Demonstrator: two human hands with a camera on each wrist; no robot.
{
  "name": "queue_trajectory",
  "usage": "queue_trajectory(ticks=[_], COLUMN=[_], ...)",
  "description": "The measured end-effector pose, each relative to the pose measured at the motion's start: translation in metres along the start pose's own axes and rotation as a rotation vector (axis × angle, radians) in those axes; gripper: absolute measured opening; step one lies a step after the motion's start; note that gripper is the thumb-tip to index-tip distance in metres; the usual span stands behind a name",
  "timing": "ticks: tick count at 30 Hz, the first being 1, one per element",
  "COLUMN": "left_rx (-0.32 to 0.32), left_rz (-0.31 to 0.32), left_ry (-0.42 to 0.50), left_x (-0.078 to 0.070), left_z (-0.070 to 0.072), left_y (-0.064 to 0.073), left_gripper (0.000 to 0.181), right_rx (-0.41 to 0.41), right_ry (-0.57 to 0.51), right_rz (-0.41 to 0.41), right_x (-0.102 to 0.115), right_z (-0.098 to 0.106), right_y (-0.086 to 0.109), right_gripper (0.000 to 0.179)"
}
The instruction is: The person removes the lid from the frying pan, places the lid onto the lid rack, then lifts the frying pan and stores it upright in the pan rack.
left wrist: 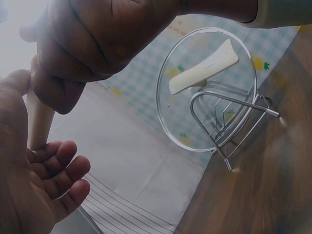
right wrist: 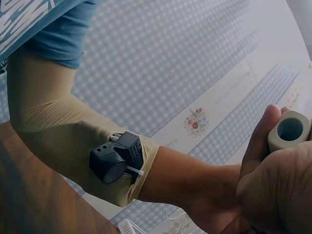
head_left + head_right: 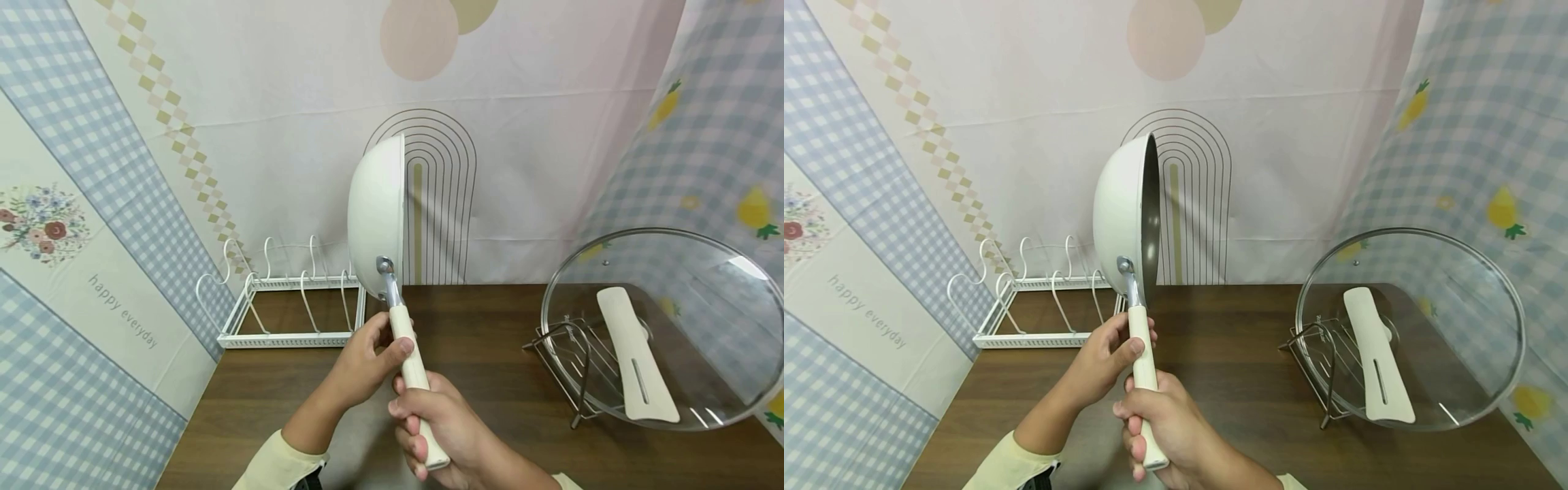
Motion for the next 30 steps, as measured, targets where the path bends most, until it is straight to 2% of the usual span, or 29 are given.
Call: queue_trajectory(ticks=[10,30], left_rx=[0.005,0.009], left_rz=[-0.003,-0.027], left_ry=[0.040,0.025], left_x=[-0.0024,-0.0083], left_z=[0.0020,0.0080], left_y=[0.0011,-0.0017], left_gripper=[0.028,0.029], right_rx=[0.007,0.014], right_ry=[-0.008,0.002], right_rz=[0.004,0.008], right_x=[0.0005,0.0022], right_z=[-0.0022,-0.0066], right_y=[-0.0019,-0.0058], right_gripper=[0.015,0.015])
Point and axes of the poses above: each hand's wrist, its own y-axis away from the middle knuckle, its own z-axis out of the back of the hand, x = y × z, the point moved 9 cm from there along -y, towards the middle knuckle, and after that the axes turned 10 degrees about -y, right-handed, at the moved point
